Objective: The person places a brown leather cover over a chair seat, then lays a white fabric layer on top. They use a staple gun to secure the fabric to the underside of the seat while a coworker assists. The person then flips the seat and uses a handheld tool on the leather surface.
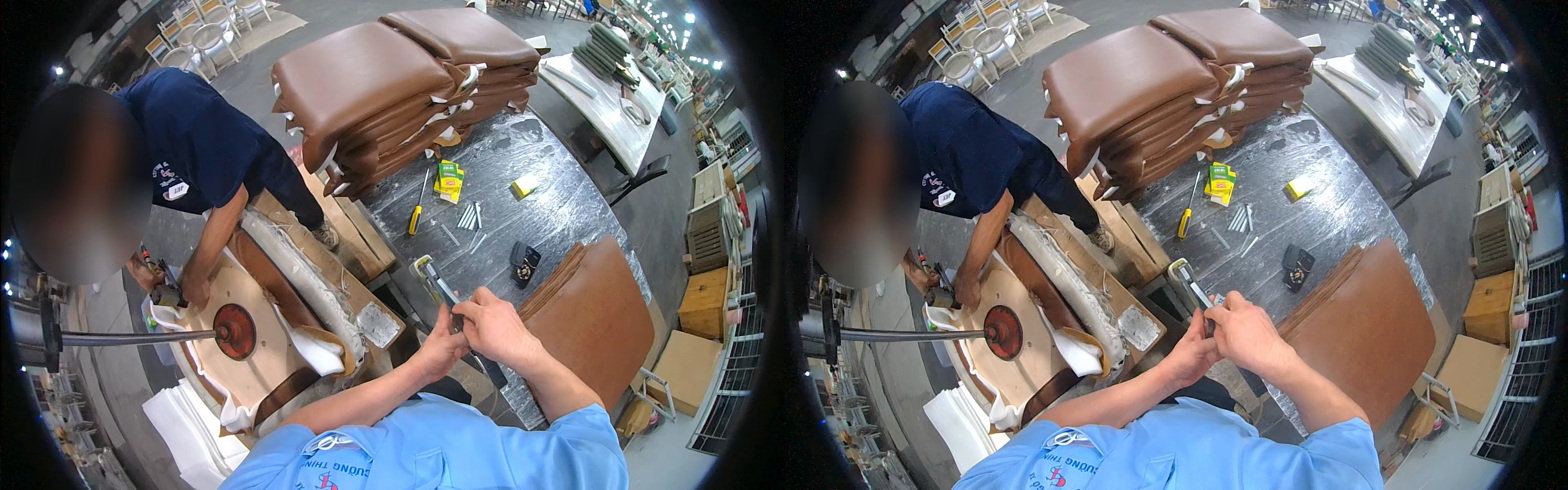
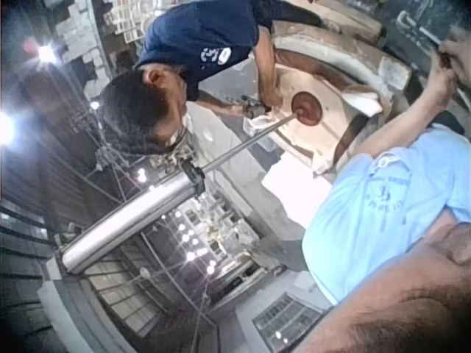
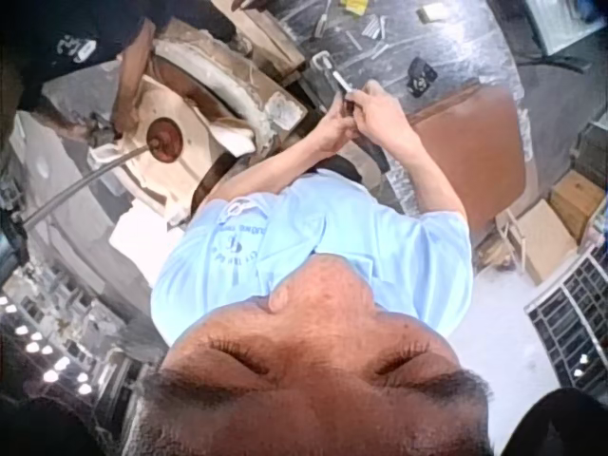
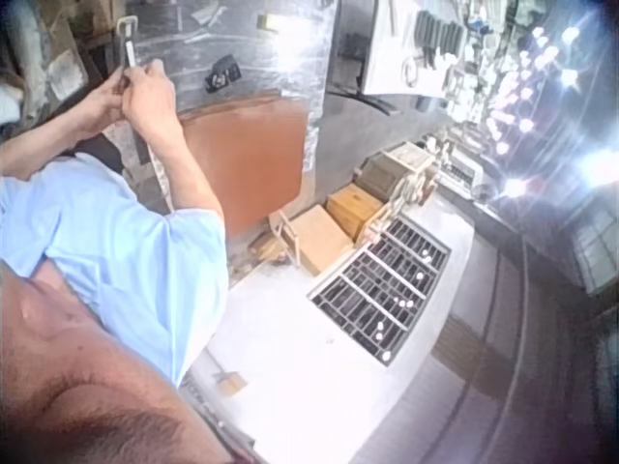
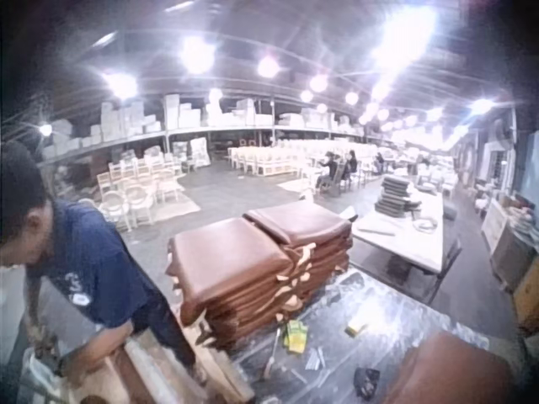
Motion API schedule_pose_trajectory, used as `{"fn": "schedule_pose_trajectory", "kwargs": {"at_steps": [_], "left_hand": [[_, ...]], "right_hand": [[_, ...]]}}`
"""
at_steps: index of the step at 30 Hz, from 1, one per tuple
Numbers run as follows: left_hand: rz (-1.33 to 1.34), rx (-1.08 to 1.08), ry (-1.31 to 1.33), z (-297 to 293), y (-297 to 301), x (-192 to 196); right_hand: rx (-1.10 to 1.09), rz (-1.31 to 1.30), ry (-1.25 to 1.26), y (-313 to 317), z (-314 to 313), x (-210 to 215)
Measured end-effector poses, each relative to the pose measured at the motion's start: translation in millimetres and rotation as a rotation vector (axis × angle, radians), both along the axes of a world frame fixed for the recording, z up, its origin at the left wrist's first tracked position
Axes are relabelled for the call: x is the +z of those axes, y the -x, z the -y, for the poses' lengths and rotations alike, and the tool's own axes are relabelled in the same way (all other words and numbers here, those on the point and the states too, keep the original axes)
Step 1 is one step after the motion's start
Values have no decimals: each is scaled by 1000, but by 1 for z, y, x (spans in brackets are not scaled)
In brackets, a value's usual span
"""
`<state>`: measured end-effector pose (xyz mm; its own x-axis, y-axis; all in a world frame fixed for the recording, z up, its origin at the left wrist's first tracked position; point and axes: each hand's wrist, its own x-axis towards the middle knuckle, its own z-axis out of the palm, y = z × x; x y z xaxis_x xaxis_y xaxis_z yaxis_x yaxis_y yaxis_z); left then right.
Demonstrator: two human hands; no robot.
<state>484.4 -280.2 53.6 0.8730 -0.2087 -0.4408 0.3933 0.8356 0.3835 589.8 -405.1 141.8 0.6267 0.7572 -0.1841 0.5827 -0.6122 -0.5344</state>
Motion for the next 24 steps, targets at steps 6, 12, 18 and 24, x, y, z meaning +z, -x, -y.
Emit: {"fn": "schedule_pose_trajectory", "kwargs": {"at_steps": [6,12,18,24], "left_hand": [[104,-9,-180,10,5,2],[147,-8,-250,9,14,7],[160,-125,-230,10,23,37],[262,31,-838,26,24,14]], "right_hand": [[30,18,-92,4,-3,2],[-279,-195,-403,-14,3,-17],[-772,-1375,-456,-22,26,-130],[-790,-1551,-856,-8,15,-154]]}}
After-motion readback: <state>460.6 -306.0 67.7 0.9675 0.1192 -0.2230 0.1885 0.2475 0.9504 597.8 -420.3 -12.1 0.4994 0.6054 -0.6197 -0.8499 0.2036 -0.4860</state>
